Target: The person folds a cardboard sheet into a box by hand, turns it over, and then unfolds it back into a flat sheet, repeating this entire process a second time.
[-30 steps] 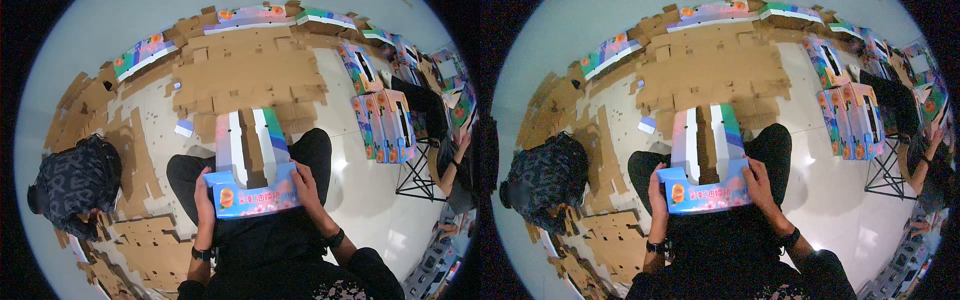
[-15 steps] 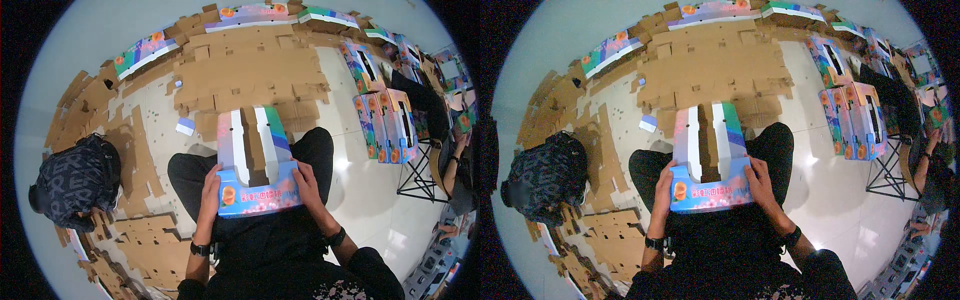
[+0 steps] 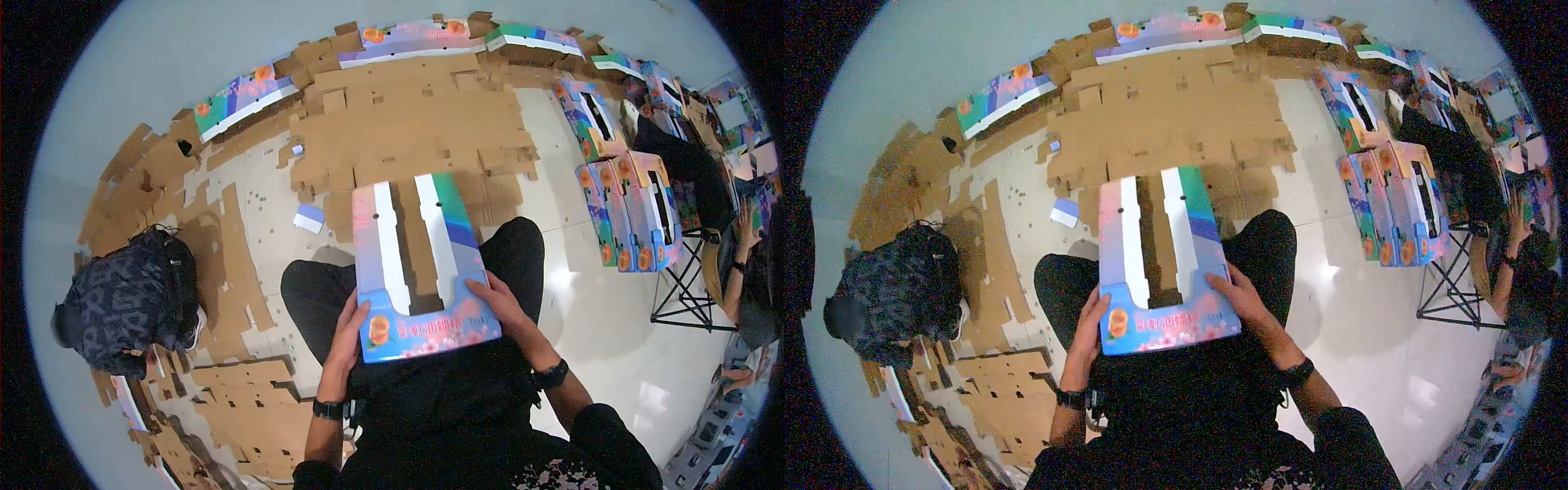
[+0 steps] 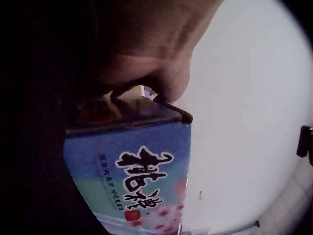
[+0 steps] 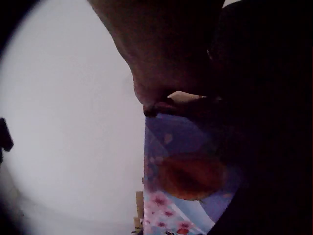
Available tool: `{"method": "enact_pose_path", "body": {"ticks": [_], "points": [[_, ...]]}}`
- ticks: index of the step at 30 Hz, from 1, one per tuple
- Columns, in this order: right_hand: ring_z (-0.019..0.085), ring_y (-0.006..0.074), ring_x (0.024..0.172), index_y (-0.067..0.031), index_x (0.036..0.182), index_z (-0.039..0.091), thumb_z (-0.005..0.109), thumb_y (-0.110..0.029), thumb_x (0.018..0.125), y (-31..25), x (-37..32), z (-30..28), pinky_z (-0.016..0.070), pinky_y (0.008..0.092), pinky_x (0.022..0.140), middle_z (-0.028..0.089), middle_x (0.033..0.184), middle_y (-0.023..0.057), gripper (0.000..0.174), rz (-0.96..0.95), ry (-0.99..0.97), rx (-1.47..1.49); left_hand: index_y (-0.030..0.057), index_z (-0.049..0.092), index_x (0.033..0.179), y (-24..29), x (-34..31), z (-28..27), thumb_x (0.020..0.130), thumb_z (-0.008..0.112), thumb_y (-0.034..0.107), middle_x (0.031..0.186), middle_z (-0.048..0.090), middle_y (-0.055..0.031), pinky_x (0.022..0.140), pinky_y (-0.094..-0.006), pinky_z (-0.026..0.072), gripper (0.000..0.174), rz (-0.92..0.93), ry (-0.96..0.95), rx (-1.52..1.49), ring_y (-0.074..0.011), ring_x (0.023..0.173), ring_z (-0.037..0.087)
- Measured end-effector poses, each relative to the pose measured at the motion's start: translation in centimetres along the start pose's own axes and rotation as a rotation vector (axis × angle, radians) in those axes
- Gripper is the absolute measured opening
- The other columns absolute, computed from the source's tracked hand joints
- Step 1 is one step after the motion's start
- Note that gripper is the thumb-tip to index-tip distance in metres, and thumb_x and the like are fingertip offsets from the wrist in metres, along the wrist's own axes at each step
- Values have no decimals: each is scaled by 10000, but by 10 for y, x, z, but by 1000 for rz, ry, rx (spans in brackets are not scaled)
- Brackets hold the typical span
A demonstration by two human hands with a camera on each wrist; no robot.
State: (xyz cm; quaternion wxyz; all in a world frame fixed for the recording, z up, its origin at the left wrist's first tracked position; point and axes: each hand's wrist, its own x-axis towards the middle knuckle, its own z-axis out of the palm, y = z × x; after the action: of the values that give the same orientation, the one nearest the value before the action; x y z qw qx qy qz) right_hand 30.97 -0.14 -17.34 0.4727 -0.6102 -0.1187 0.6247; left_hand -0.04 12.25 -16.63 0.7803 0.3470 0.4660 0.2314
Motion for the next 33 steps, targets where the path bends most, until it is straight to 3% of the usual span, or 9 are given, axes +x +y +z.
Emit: {"method": "enact_pose_path", "body": {"ticks": [3,4,6,11,17,21,25,27,33], "points": [[561,268,1279,-13,1494,462,763,-251,900,-32,-33,18,456,397,1084,532,1472,184,707,-361,92,-159,19,329,1569,23,-18,-3,977,658,90,1492,500,-128,1161,-380,376,682,164,-48,273,-239,1393,466],[551,286,1287,-27,1498,465,788,-247,864,-44,-44,21,446,417,1091,511,1491,185,745,-501,122,-290,29,252,1588,24,-14,-5,907,719,26,1551,418,-145,1180,-424,355,826,443,-49,356,-268,1420,432],[529,322,1304,-53,1504,470,838,-240,792,-75,-63,27,427,456,1107,468,1528,188,822,-780,187,-555,72,192,1608,66,-18,1,850,763,35,1624,314,-182,1223,-485,289,950,620,203,768,-329,1488,340],[500,413,1303,-170,1496,514,870,-219,670,-142,-112,41,416,501,1106,455,1550,153,900,-1075,272,-1163,44,169,1620,187,-23,16,710,923,321,1670,232,-172,1242,-489,237,1214,1162,334,857,-314,1532,260],[530,397,1281,-201,1473,546,888,-207,642,-177,-144,26,440,502,1090,469,1550,141,899,-1110,-11,-1161,15,197,1618,203,-37,8,602,985,435,1676,234,-178,1227,-475,286,1353,961,236,682,-286,1500,326],[549,423,1274,-134,1434,586,904,-202,599,-195,-147,11,449,485,1065,488,1522,209,896,-1120,-79,-1221,-4,628,1314,183,-67,12,694,961,220,1312,669,-118,1068,-417,476,739,812,57,516,-218,1210,626],[527,396,1317,-152,1418,602,896,-140,559,-221,-146,10,421,510,1097,503,1526,150,908,-1109,-99,-1374,11,717,1154,210,-82,52,764,908,124,1137,736,-58,975,-368,523,449,666,-69,669,-179,1071,675],[507,388,1339,-170,1408,601,826,-78,642,-230,-137,9,393,507,1124,520,1516,128,803,-1175,15,-1451,17,712,1178,217,-85,57,776,894,97,1158,728,-56,974,-357,516,448,644,-94,888,-165,1079,663],[505,387,1338,-67,1391,556,709,-26,829,-221,-119,17,371,491,1123,541,1480,167,584,-1412,532,-1074,-14,581,1352,207,-62,80,1005,669,251,1259,679,-96,992,-365,516,445,611,214,238,-195,1116,655]]}}
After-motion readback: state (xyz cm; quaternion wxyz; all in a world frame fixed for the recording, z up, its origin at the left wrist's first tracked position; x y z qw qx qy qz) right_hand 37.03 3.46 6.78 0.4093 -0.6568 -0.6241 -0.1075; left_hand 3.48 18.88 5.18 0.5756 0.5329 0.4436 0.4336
